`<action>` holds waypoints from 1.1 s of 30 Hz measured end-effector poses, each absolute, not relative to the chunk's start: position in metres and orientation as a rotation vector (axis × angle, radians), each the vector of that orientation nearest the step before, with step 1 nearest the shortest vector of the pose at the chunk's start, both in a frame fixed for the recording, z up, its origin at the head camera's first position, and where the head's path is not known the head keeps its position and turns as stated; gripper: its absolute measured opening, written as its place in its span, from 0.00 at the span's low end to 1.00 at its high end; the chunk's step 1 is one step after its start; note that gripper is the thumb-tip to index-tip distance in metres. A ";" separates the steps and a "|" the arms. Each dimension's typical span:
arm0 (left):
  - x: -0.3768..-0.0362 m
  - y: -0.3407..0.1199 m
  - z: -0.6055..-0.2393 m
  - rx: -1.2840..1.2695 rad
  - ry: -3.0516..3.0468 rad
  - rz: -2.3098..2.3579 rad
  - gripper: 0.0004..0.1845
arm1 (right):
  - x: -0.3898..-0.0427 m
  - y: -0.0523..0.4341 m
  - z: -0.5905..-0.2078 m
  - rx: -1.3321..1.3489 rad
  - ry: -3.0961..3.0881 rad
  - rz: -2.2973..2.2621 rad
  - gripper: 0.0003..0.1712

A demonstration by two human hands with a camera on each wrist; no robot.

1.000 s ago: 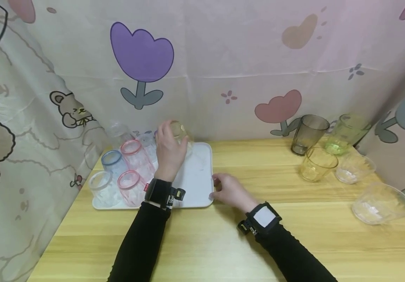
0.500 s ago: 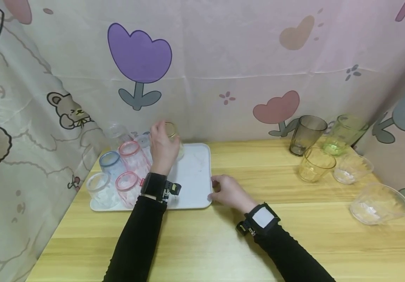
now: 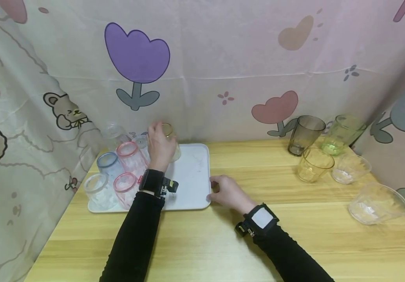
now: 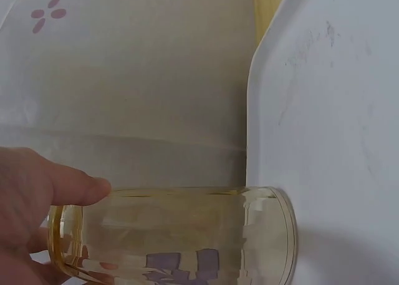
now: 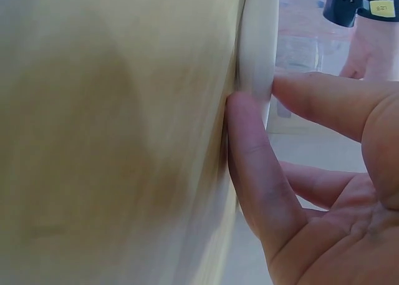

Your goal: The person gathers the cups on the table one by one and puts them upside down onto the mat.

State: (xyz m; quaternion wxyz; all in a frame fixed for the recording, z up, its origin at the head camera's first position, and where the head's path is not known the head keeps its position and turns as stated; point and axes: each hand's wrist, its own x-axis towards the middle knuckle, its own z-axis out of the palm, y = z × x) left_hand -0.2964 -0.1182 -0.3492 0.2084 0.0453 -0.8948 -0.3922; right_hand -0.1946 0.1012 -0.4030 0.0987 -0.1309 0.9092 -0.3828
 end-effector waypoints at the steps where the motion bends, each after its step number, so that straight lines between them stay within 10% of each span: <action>1: -0.296 -0.118 -0.349 0.125 -2.489 -1.098 0.38 | -0.195 0.101 -0.403 -0.390 2.691 -1.132 0.35; 33: -0.292 -0.117 -0.344 0.071 -2.510 -0.982 0.37 | -0.194 0.103 -0.404 -0.379 2.683 -1.156 0.37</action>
